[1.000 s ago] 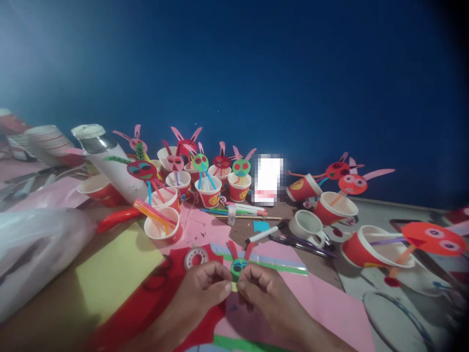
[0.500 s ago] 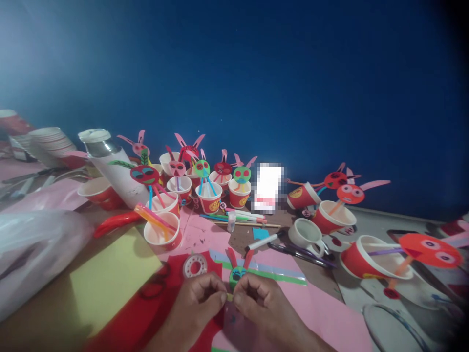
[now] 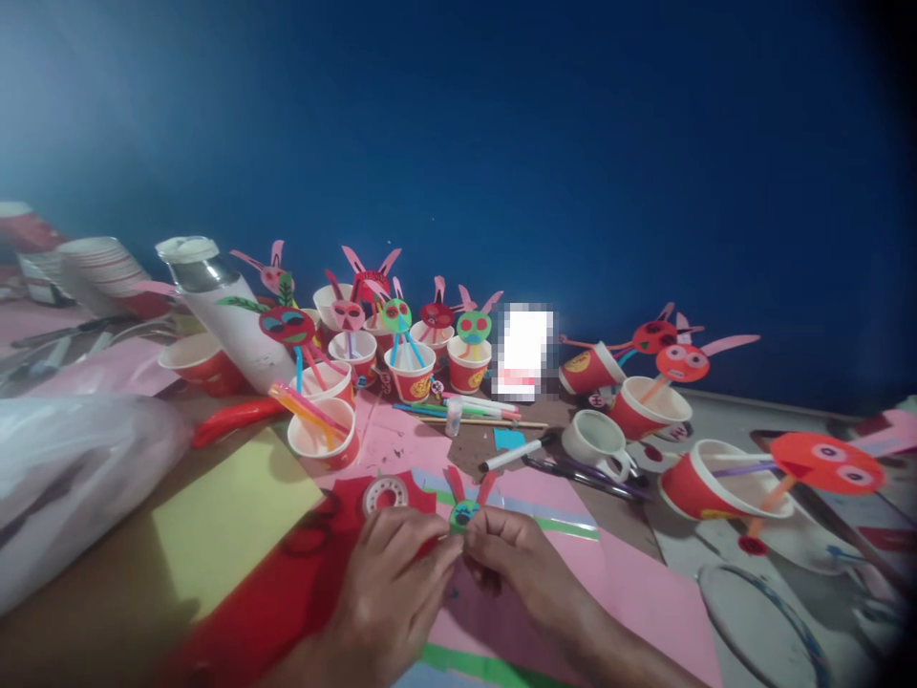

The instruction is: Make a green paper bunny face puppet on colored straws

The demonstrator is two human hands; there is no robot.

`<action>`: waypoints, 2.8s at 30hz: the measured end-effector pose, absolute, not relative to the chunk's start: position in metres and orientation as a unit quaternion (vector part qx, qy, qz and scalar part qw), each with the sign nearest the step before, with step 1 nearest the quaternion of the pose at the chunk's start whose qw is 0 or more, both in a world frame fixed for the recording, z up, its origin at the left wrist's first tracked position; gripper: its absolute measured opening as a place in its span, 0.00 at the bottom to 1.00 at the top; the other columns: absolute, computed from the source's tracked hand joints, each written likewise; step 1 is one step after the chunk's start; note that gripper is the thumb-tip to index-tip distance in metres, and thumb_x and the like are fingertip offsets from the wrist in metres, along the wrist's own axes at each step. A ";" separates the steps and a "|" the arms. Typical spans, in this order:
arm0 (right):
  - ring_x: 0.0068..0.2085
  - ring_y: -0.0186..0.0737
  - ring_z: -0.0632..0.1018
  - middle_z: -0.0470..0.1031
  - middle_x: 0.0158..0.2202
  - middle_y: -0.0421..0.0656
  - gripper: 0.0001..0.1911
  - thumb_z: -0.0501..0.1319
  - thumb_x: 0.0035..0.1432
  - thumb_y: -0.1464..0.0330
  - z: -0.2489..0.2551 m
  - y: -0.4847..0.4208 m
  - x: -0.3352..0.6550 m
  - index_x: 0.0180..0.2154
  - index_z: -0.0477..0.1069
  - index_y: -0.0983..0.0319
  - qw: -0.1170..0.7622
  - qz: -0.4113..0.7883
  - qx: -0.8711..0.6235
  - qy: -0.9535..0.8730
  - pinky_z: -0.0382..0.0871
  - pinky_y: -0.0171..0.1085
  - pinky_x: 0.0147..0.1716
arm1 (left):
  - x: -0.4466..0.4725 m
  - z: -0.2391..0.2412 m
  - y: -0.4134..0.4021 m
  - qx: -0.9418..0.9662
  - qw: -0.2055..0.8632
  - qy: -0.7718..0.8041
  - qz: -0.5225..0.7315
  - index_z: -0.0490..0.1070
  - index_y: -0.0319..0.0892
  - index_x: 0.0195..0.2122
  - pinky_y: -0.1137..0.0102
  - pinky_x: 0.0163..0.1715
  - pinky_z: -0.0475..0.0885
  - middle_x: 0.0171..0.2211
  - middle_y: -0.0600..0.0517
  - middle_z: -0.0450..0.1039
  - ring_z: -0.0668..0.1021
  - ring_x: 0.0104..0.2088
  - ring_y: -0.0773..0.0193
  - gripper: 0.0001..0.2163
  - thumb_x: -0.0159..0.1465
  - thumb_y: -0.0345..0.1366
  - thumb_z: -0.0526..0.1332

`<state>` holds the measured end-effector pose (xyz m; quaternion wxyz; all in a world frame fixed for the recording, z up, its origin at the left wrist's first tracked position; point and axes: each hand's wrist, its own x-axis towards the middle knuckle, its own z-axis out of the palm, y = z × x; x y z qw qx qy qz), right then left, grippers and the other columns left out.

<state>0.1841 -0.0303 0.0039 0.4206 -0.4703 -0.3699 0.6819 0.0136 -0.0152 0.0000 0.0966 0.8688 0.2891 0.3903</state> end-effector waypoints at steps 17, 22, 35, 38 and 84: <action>0.36 0.41 0.74 0.74 0.38 0.43 0.17 0.58 0.54 0.61 0.047 0.054 0.213 0.45 0.67 0.59 0.290 0.149 -0.637 -0.699 0.63 0.37 0.34 | 0.011 0.007 -0.005 0.618 0.495 0.492 0.361 0.70 0.42 0.26 0.72 0.28 0.68 0.24 0.53 0.69 0.72 0.27 0.64 0.05 0.57 0.35 0.57; 0.41 0.42 0.74 0.74 0.40 0.44 0.09 0.57 0.56 0.66 0.043 0.072 0.199 0.39 0.69 0.60 0.271 0.126 -0.621 -0.724 0.63 0.36 0.37 | 0.005 0.008 0.002 0.579 0.536 0.460 0.408 0.69 0.41 0.25 0.69 0.35 0.68 0.30 0.50 0.71 0.73 0.33 0.61 0.04 0.56 0.34 0.58; 0.25 0.31 0.68 0.68 0.24 0.37 0.13 0.62 0.52 0.59 0.036 0.015 0.187 0.30 0.69 0.63 0.326 0.554 -0.461 -0.612 0.61 0.30 0.23 | 0.007 0.016 0.001 0.507 0.731 0.340 0.306 0.76 0.39 0.24 0.74 0.24 0.62 0.24 0.52 0.69 0.68 0.24 0.70 0.10 0.51 0.42 0.66; 0.26 0.31 0.66 0.66 0.25 0.37 0.12 0.62 0.52 0.60 0.044 0.012 0.198 0.31 0.70 0.62 0.333 0.532 -0.458 -0.630 0.60 0.30 0.25 | 0.007 0.013 -0.001 0.497 0.740 0.326 0.314 0.76 0.38 0.22 0.75 0.24 0.61 0.22 0.53 0.67 0.67 0.22 0.72 0.11 0.50 0.42 0.67; 0.16 0.29 0.62 0.63 0.15 0.36 0.25 0.51 0.56 0.48 0.004 -0.010 0.166 0.28 0.66 0.64 0.360 0.729 -0.343 -0.470 0.55 0.30 0.18 | 0.036 0.030 -0.010 0.305 0.727 0.324 0.523 0.74 0.39 0.23 0.73 0.22 0.66 0.17 0.54 0.67 0.71 0.19 0.68 0.08 0.52 0.38 0.66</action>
